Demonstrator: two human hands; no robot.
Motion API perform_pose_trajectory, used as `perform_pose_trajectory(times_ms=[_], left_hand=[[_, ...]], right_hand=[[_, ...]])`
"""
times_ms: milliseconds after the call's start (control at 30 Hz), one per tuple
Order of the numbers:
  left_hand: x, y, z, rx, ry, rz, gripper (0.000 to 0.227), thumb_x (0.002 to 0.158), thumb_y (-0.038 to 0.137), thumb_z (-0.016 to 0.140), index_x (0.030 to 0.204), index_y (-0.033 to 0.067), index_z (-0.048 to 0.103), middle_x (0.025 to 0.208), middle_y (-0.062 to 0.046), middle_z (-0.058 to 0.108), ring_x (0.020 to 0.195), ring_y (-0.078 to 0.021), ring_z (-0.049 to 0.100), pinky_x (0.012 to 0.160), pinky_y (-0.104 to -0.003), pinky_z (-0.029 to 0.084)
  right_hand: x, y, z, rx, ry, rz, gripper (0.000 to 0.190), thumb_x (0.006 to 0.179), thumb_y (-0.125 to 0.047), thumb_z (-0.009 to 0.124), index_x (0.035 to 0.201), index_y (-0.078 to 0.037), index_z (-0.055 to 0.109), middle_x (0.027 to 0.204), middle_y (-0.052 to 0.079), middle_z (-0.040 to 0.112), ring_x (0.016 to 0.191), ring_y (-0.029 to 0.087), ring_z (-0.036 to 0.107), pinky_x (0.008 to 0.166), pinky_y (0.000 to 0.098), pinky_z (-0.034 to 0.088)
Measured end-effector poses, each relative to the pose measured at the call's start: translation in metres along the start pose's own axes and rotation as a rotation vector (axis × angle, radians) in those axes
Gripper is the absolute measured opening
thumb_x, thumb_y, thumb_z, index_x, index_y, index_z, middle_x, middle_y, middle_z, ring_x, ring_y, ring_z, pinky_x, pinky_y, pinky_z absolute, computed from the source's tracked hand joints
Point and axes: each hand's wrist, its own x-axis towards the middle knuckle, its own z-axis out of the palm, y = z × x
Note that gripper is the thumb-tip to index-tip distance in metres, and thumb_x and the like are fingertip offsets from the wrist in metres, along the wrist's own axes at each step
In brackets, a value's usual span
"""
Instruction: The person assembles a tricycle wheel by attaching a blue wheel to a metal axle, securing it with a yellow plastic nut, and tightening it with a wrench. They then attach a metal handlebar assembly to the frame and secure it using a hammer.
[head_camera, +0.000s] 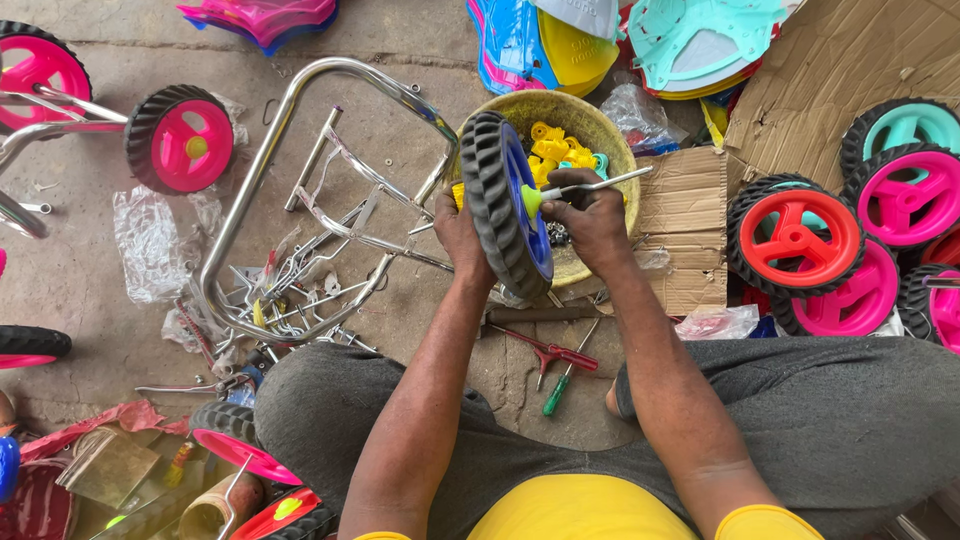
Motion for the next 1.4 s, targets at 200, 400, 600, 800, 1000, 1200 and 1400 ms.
perform_pose_trajectory(times_ms=[200,400,600,800,1000,1200,1400], left_hand=[[-0.008,0.010,0.004,-0.314,-0.237,-0.087,0.054,0.106,0.050,0.046,0.125,0.0011,0.058,0.106,-0.010,0.069,0.096,-0.0188,0.070,0.082,-0.033,0.062],[-0.014,0.014,0.011,-0.236,-0.217,-0.085,0.049,0.104,0.048,0.047,0.128,0.0065,0.058,0.109,-0.006,0.067,0.097,-0.0162,0.068,0.080,-0.035,0.061],[-0.003,-0.003,0.003,-0.180,-0.130,0.067,0.029,0.102,0.022,0.067,0.117,-0.0023,0.062,0.104,-0.011,0.069,0.092,-0.0158,0.069,0.079,-0.030,0.060],[0.014,-0.026,-0.019,-0.077,-0.022,0.006,0.022,0.100,0.015,0.064,0.110,-0.0035,0.063,0.099,-0.011,0.070,0.081,-0.0156,0.071,0.066,-0.027,0.061],[0.025,-0.039,-0.030,-0.163,-0.037,-0.012,0.023,0.106,0.017,0.053,0.118,-0.0002,0.061,0.107,-0.009,0.067,0.089,-0.0155,0.073,0.073,-0.025,0.065],[0.034,-0.037,-0.026,-0.322,0.014,-0.084,0.025,0.107,0.019,0.049,0.117,-0.0003,0.060,0.106,-0.010,0.068,0.088,-0.0164,0.073,0.073,-0.026,0.065],[0.034,-0.043,-0.020,-0.279,0.019,-0.055,0.025,0.108,0.018,0.048,0.116,-0.0011,0.062,0.106,-0.011,0.068,0.086,-0.0161,0.073,0.071,-0.026,0.066]], right_hand=[[0.004,0.002,-0.016,0.309,-0.049,0.013,0.031,0.091,-0.001,0.074,0.119,-0.002,0.060,0.116,0.013,0.073,0.102,0.018,0.072,0.089,0.0334,0.065],[0.006,0.003,-0.013,0.284,0.021,-0.043,0.050,0.087,0.004,0.076,0.132,-0.003,0.054,0.120,0.013,0.070,0.108,0.019,0.070,0.096,0.0327,0.061],[0.002,0.015,0.010,0.213,0.112,-0.052,0.063,0.085,0.006,0.077,0.141,-0.002,0.048,0.117,0.014,0.071,0.107,0.016,0.069,0.097,0.0314,0.059],[-0.005,0.017,0.023,0.107,0.059,-0.093,0.065,0.089,0.001,0.079,0.146,0.000,0.048,0.122,0.017,0.073,0.111,0.017,0.069,0.101,0.0307,0.058],[-0.008,0.008,0.031,0.133,-0.023,-0.108,0.057,0.093,-0.004,0.075,0.144,0.003,0.051,0.128,0.017,0.071,0.120,0.019,0.068,0.106,0.0332,0.058],[-0.005,0.000,0.030,0.301,-0.031,-0.075,0.044,0.104,-0.022,0.063,0.141,0.000,0.054,0.125,0.012,0.073,0.117,0.017,0.070,0.101,0.0311,0.060],[-0.003,-0.001,0.033,0.217,0.122,-0.105,0.031,0.102,-0.019,0.070,0.125,0.001,0.069,0.114,0.009,0.074,0.100,0.014,0.070,0.090,0.0294,0.061]])
